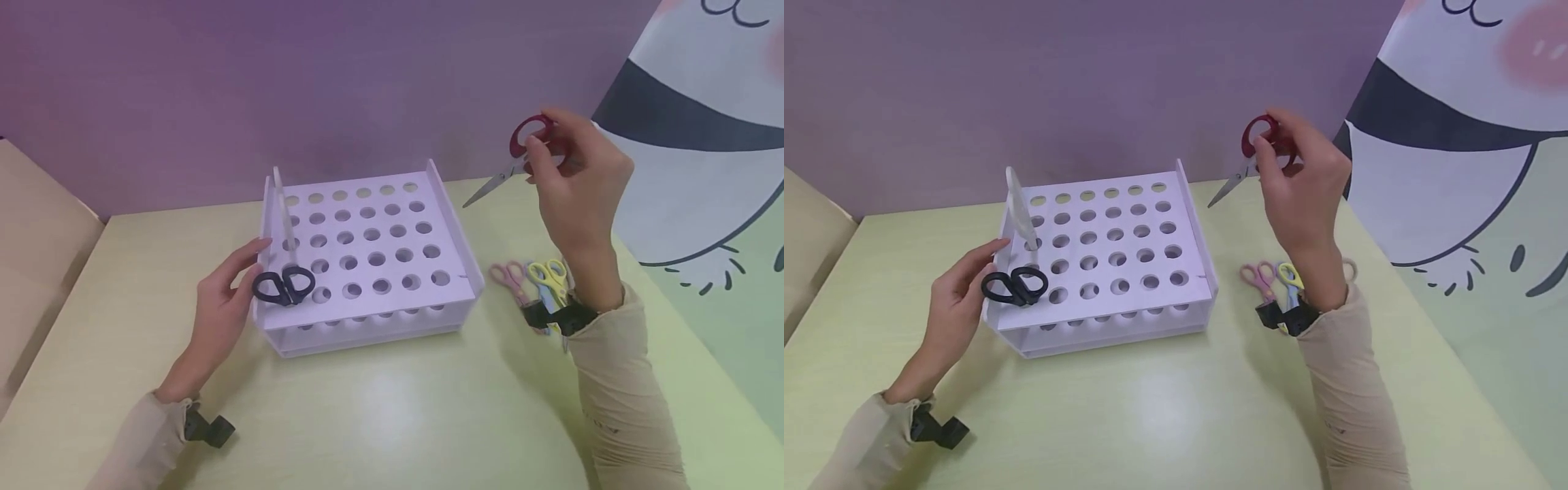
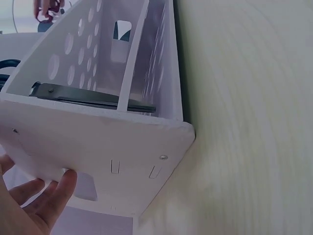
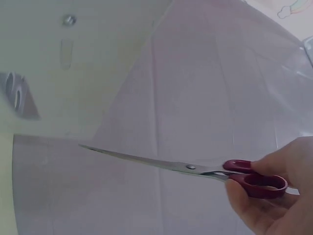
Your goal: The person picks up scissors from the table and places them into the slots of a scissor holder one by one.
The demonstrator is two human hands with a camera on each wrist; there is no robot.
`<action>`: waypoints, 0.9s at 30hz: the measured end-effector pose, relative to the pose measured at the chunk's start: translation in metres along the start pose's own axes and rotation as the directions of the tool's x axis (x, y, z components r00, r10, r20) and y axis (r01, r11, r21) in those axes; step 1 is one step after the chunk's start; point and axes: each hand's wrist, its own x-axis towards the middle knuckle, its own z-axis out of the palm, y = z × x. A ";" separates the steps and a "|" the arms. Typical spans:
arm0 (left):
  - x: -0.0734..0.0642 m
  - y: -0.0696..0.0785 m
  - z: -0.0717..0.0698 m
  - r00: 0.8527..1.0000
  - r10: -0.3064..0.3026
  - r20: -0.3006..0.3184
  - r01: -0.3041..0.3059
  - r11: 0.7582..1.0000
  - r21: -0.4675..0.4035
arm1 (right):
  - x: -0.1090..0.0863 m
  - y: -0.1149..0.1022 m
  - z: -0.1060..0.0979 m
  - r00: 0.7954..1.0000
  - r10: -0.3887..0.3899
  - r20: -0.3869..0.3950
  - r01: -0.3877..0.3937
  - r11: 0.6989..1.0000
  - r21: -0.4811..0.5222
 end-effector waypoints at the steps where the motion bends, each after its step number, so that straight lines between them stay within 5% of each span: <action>1: 0.000 0.000 0.000 1.000 -0.001 0.004 0.001 1.000 -0.008 | 0.000 -0.002 0.001 1.000 -0.021 -0.016 0.021 1.000 -0.003; 9: -0.002 0.006 0.002 1.000 0.016 -0.004 -0.016 1.000 -0.008 | 0.003 -0.023 0.006 0.995 -0.077 -0.070 0.078 0.997 0.011; 19: -0.002 0.013 0.003 1.000 0.011 0.027 -0.010 0.999 -0.032 | 0.008 -0.045 0.015 0.988 -0.157 0.005 0.156 0.984 0.080; 27: -0.003 0.013 0.009 0.999 0.020 0.046 -0.017 0.998 -0.052 | 0.012 -0.066 0.025 0.963 -0.250 0.101 0.238 0.964 0.116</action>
